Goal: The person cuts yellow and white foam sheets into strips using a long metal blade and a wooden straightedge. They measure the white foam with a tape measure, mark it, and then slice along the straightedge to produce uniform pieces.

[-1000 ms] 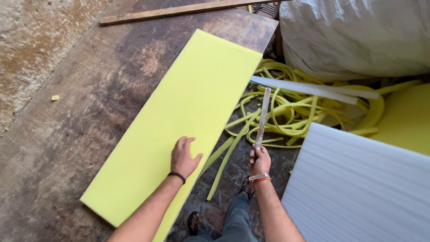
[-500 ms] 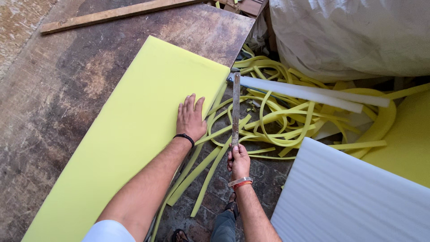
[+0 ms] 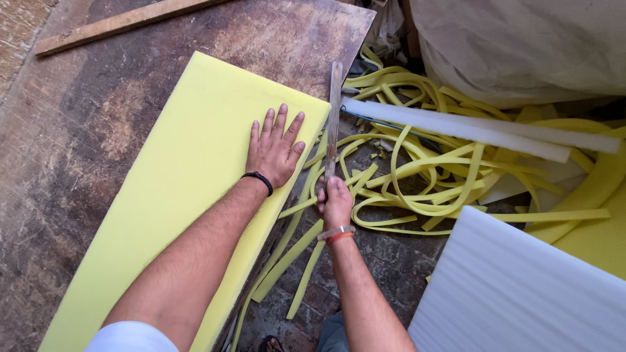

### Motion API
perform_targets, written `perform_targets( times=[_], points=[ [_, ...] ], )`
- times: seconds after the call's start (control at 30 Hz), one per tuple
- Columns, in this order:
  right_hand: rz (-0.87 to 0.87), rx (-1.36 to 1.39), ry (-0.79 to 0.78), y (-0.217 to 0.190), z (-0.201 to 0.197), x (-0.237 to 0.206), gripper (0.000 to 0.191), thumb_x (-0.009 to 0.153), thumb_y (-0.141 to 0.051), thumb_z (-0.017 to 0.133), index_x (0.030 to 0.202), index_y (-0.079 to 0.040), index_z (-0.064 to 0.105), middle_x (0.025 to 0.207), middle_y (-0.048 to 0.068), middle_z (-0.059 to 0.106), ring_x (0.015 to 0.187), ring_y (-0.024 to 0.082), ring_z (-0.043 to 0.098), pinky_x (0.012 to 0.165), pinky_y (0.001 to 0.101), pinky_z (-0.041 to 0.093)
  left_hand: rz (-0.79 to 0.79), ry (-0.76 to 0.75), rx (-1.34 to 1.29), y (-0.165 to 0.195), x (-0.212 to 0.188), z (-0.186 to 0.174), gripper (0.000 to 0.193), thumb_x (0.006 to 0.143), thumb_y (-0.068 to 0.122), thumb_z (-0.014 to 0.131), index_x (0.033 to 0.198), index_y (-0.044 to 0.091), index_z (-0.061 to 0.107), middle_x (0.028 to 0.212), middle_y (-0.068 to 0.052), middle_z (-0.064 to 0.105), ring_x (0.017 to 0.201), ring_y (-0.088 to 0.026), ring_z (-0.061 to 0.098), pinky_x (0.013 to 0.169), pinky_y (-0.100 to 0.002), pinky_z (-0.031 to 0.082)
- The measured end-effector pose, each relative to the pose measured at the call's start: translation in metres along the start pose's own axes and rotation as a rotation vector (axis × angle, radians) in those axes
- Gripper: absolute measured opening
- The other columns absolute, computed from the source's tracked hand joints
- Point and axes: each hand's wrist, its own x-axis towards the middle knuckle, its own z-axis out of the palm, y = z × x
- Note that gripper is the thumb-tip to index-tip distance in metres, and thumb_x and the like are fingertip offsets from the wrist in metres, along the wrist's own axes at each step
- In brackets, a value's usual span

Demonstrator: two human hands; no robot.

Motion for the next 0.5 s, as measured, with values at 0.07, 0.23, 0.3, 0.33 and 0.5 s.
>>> perform_targets(
  times=[0.07, 0.23, 0.3, 0.33, 0.5],
  points=[
    [0.022, 0.095, -0.049, 0.001, 0.009, 0.015, 0.027, 0.108, -0.029, 0.047, 0.101, -0.009, 0.063, 0.06, -0.003, 0.051, 0.041, 0.006, 0.037, 0.036, 0.022, 0.026, -0.001, -0.01, -0.005, 0.0, -0.001, 0.002, 0.063, 0.105, 0.049, 0.033, 0.164, 0.034, 0.018, 0.171, -0.011, 0.01, 0.156, -0.035, 0.012, 0.124, -0.057, 0.006],
    [-0.06, -0.042, 0.004, 0.039, 0.011, -0.043, 0.028, 0.109, -0.028, 0.049, 0.092, -0.008, 0.058, 0.061, -0.004, 0.047, 0.046, 0.006, 0.04, 0.039, 0.0223, 0.03, 0.017, 0.002, -0.009, 0.003, -0.003, 0.001, 0.062, 0.107, 0.049, 0.032, 0.165, 0.033, 0.018, 0.172, -0.011, 0.01, 0.157, -0.036, 0.011, 0.124, -0.058, 0.004],
    [-0.091, -0.057, 0.034, 0.041, 0.015, -0.053, 0.027, 0.108, -0.027, 0.05, 0.09, -0.009, 0.058, 0.065, -0.004, 0.05, 0.049, 0.006, 0.042, 0.042, 0.022, 0.032, 0.011, -0.006, -0.004, 0.005, -0.002, 0.0, 0.062, 0.106, 0.05, 0.033, 0.164, 0.034, 0.018, 0.172, -0.011, 0.009, 0.157, -0.036, 0.01, 0.123, -0.058, 0.004],
    [-0.092, -0.041, 0.055, 0.038, 0.018, -0.05, 0.026, 0.107, -0.026, 0.05, 0.09, -0.009, 0.059, 0.068, -0.004, 0.052, 0.051, 0.005, 0.043, 0.042, 0.0221, 0.033, 0.006, -0.01, 0.002, 0.005, -0.001, 0.0, 0.063, 0.105, 0.05, 0.033, 0.164, 0.034, 0.018, 0.172, -0.012, 0.009, 0.156, -0.035, 0.01, 0.123, -0.058, 0.004],
    [-0.17, -0.107, 0.05, 0.006, 0.036, 0.017, 0.03, 0.11, -0.026, 0.05, 0.09, -0.007, 0.061, 0.073, -0.001, 0.055, 0.056, 0.005, 0.045, 0.046, 0.0233, 0.037, 0.0, -0.019, 0.001, 0.005, 0.002, 0.005, 0.063, 0.105, 0.051, 0.032, 0.164, 0.035, 0.018, 0.172, -0.011, 0.007, 0.157, -0.034, 0.009, 0.124, -0.057, 0.003]
  ],
)
